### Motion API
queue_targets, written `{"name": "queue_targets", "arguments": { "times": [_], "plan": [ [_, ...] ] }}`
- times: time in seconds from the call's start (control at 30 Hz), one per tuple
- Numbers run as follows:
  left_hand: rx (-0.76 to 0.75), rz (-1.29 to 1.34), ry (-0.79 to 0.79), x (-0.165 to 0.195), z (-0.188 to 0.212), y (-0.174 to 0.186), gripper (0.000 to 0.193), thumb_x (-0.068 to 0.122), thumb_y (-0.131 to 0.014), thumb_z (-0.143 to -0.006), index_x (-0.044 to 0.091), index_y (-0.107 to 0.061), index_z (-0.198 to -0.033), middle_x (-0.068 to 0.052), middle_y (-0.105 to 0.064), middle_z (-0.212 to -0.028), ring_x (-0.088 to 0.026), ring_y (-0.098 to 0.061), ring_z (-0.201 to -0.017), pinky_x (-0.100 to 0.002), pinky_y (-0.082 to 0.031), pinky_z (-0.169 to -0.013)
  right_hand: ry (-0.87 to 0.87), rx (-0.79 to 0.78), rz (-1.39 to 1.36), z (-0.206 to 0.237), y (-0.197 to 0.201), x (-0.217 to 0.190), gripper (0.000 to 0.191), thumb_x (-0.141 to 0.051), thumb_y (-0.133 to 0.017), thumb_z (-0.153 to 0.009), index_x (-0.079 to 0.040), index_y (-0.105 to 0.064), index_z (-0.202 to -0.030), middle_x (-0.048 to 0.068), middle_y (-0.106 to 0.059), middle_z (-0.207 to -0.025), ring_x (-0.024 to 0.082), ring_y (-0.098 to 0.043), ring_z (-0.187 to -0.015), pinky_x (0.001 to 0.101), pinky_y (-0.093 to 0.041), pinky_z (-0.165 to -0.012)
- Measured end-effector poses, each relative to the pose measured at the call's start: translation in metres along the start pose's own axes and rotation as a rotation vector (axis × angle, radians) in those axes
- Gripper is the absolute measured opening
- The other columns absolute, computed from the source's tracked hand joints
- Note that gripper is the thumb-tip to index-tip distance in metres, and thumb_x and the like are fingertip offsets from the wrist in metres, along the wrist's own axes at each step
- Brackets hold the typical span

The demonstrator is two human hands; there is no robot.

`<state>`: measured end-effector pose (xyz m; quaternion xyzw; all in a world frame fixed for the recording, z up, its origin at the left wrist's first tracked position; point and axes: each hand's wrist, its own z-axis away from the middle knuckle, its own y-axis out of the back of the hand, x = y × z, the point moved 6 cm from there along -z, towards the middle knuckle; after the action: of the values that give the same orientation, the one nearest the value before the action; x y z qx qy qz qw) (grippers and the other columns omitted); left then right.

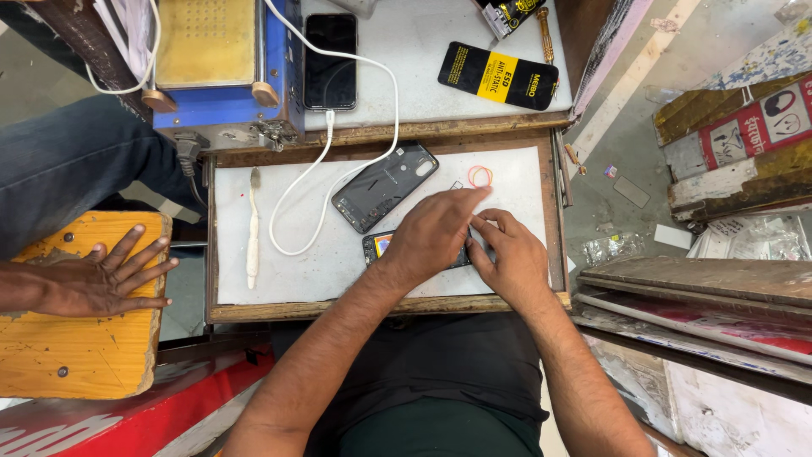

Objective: The person uses a red-handled screwdriver to remove screws from a disassembled smartphone lying on a workbench. They repeatedly loosen and remove screws from the phone's frame, then flip the device over to continue working on the other side.

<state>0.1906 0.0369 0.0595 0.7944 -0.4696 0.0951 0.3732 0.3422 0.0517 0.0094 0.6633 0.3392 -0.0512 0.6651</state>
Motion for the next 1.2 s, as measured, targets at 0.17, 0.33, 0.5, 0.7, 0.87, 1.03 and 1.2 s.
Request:
{"name": "queue_targets", "arguments": {
  "times": [0.17, 0.33, 0.5, 0.7, 0.87, 1.03, 1.2],
  "plan": [
    [-0.213, 0.112, 0.202, -0.012, -0.011, -0.01, 0.058, 0.002, -0.066, -0.093, 0.023, -0.053, -0.145, -0.01, -0.067, -0.113, -0.028, -0.067, -0.108, -0.043, -0.056, -0.096, 0.021, 0.03, 0.05, -0.001, -0.002, 0.001, 0.031, -0.023, -0.075, -0.088, -0.013, -0.075, -0.117, 0.002, -0.068, -0.116, 0.022, -0.068, -0.083, 0.0394, -0.055, -0.072],
    [-0.188, 0.125, 0.096, -0.014, -0.017, -0.005, 0.051, 0.001, -0.064, -0.091, 0.016, -0.054, -0.139, -0.018, -0.064, -0.117, -0.038, -0.06, -0.115, -0.052, -0.045, -0.105, 0.05, 0.071, -0.003, -0.001, 0.006, -0.004, 0.036, -0.022, -0.075, -0.086, -0.013, -0.074, -0.12, 0.003, -0.068, -0.118, 0.023, -0.068, -0.082, 0.0393, -0.055, -0.072],
    [-0.243, 0.178, 0.117, -0.019, -0.017, -0.011, 0.05, -0.001, -0.058, -0.099, 0.017, -0.057, -0.145, -0.013, -0.067, -0.128, -0.036, -0.06, -0.127, -0.047, -0.049, -0.11, 0.029, 0.058, -0.019, -0.002, 0.006, -0.005, 0.033, -0.022, -0.075, -0.087, -0.013, -0.075, -0.118, 0.003, -0.068, -0.118, 0.022, -0.069, -0.081, 0.0385, -0.055, -0.072],
    [-0.434, 0.346, 0.411, -0.031, -0.012, -0.022, 0.049, 0.005, -0.05, -0.101, 0.025, -0.058, -0.144, -0.005, -0.068, -0.114, -0.024, -0.068, -0.113, -0.041, -0.056, -0.103, 0.025, 0.062, -0.025, -0.001, 0.003, 0.0, 0.033, -0.023, -0.076, -0.086, -0.012, -0.076, -0.117, 0.004, -0.069, -0.119, 0.021, -0.07, -0.078, 0.0379, -0.056, -0.071],
    [-0.324, 0.149, 0.317, -0.023, -0.02, -0.016, 0.045, 0.013, -0.059, -0.097, 0.024, -0.059, -0.141, -0.007, -0.067, -0.113, -0.027, -0.067, -0.109, -0.043, -0.056, -0.097, 0.013, 0.046, -0.034, 0.0, 0.0, 0.004, 0.033, -0.023, -0.076, -0.086, -0.01, -0.075, -0.115, 0.004, -0.07, -0.118, 0.021, -0.07, -0.076, 0.0377, -0.056, -0.07],
    [-0.15, 0.016, 0.157, -0.016, -0.024, -0.009, 0.044, 0.017, -0.064, -0.095, 0.02, -0.057, -0.139, -0.012, -0.067, -0.115, -0.034, -0.064, -0.112, -0.048, -0.05, -0.101, 0.023, 0.061, -0.019, -0.001, 0.002, 0.003, 0.03, -0.022, -0.077, -0.085, -0.011, -0.076, -0.112, 0.004, -0.07, -0.119, 0.023, -0.068, -0.074, 0.0391, -0.055, -0.068],
    [-0.211, 0.211, 0.1, -0.018, -0.023, -0.015, 0.043, 0.005, -0.06, -0.1, 0.016, -0.058, -0.141, -0.011, -0.069, -0.121, -0.037, -0.061, -0.122, -0.048, -0.046, -0.115, 0.038, 0.069, -0.046, -0.003, 0.005, 0.0, 0.032, -0.022, -0.077, -0.084, -0.012, -0.076, -0.114, 0.002, -0.07, -0.115, 0.022, -0.068, -0.074, 0.0381, -0.055, -0.068]
  ]
}}
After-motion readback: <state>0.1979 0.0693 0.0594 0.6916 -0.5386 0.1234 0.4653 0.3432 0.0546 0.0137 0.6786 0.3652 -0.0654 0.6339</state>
